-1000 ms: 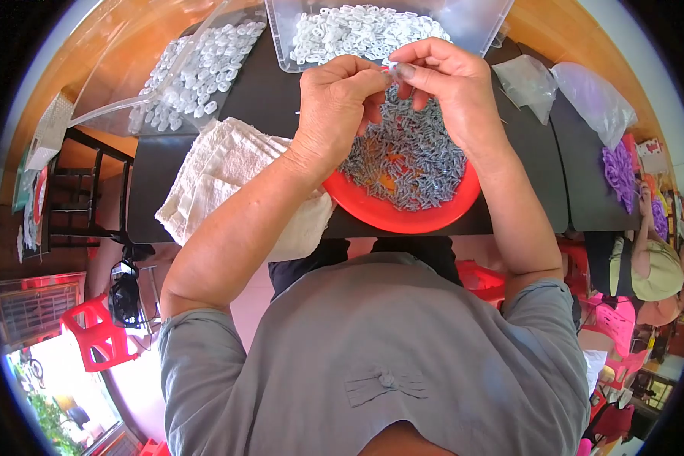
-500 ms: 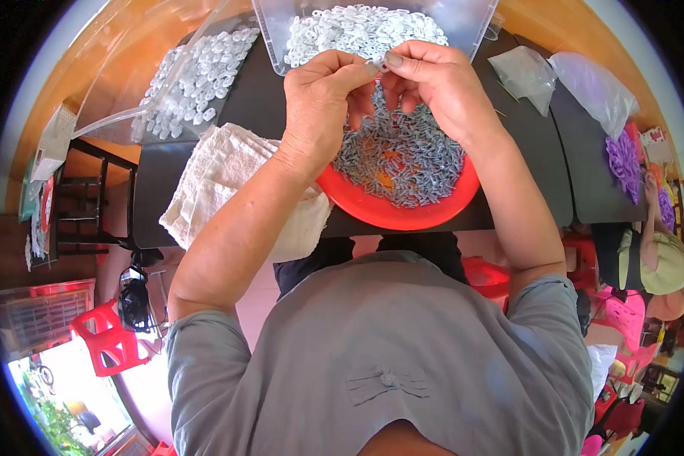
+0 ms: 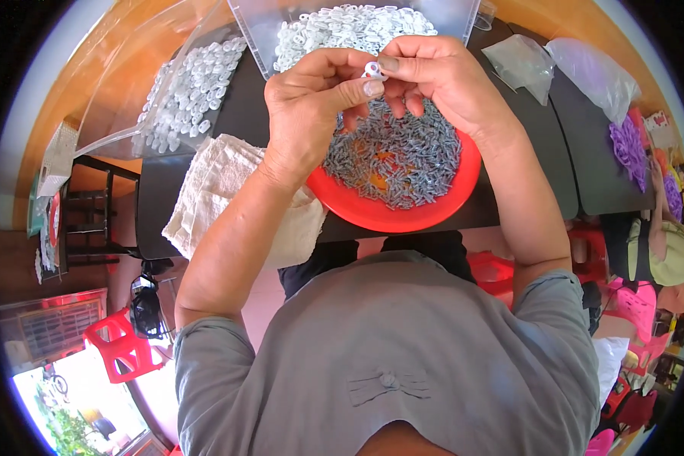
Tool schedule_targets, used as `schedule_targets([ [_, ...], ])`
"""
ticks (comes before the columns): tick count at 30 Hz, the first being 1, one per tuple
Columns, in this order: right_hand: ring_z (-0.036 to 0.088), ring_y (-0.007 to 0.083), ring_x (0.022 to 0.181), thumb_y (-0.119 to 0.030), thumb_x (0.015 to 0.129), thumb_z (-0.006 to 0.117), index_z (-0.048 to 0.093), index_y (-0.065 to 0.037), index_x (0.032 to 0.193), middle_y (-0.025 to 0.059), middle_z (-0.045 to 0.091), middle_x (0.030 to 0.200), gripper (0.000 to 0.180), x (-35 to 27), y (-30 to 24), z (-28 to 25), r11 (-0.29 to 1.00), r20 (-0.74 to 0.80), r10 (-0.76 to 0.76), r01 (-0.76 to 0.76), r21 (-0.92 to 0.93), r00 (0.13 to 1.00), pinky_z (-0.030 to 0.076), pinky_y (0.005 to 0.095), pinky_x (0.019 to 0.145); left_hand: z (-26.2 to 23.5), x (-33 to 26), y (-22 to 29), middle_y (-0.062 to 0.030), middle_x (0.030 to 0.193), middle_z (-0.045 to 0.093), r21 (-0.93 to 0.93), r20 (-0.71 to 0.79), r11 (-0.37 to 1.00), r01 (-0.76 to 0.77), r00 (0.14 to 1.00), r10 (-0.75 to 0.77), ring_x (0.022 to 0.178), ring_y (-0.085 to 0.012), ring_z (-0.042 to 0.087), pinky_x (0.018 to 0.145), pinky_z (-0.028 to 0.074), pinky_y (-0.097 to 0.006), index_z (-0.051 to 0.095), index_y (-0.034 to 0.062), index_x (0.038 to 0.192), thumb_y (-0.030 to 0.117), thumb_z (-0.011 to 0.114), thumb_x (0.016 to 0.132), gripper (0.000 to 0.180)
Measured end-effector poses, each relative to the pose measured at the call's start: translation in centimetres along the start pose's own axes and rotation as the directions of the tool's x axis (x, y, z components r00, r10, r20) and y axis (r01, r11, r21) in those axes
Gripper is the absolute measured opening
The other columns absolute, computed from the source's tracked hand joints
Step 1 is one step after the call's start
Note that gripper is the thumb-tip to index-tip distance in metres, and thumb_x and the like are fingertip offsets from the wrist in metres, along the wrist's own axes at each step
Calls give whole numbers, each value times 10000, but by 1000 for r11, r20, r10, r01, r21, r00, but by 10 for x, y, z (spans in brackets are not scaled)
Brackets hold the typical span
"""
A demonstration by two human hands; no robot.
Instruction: Assembling small white plastic components onto grey wire rings or loops.
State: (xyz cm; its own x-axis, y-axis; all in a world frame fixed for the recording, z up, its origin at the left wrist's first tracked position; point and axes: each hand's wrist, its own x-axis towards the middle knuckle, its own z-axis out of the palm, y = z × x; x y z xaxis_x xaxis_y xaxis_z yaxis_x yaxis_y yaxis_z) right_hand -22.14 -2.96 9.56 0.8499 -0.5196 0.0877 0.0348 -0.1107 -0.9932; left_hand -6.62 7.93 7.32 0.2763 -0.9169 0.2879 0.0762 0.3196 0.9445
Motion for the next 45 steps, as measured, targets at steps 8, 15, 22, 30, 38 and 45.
schedule_targets([
  [8,593,109,553,-248,942,574,633,-23,894,24,603,693,237,-4,-2,12,995,-80,21,-13,96,997,394,184,473,5,-4,-3,-26,774,661,63,-34,988,-144,989,146,611,-25,541,483,415,-167,641,-4,1008,22,752,785,250],
  [15,570,98,532,-255,941,578,635,-28,883,19,594,685,241,-6,-6,15,998,-48,-1,3,60,999,383,182,466,1,-4,-4,-18,770,659,140,-15,969,-203,978,207,623,-19,545,495,406,-159,644,4,996,16,768,766,261],
  [22,539,76,502,-228,931,599,633,-6,868,13,579,667,233,-10,-11,18,993,-4,58,-57,99,998,316,170,416,-3,-9,-4,-25,770,659,190,21,930,-315,948,317,686,-54,586,608,489,-196,642,-4,946,15,796,728,268],
  [30,522,67,492,-222,926,617,618,-2,829,16,573,668,240,-12,-9,26,981,0,19,-18,193,1000,265,168,403,-5,-10,-5,-25,749,653,193,27,911,-364,930,366,698,-58,586,646,499,-202,648,12,922,25,803,719,256],
  [38,523,70,509,-207,925,615,620,3,837,20,570,675,228,-11,-5,25,975,21,12,-17,223,1000,267,170,409,-5,-10,-6,-16,721,643,190,-6,939,-286,956,292,681,-63,584,622,494,-204,650,17,909,7,790,725,231],
  [45,528,81,512,-214,929,608,621,-8,835,12,571,686,227,-6,-1,19,974,25,6,-11,224,1000,296,171,430,2,-10,-4,0,750,640,66,-34,973,-223,974,226,676,-61,583,598,486,-201,647,15,899,0,780,742,206],
])
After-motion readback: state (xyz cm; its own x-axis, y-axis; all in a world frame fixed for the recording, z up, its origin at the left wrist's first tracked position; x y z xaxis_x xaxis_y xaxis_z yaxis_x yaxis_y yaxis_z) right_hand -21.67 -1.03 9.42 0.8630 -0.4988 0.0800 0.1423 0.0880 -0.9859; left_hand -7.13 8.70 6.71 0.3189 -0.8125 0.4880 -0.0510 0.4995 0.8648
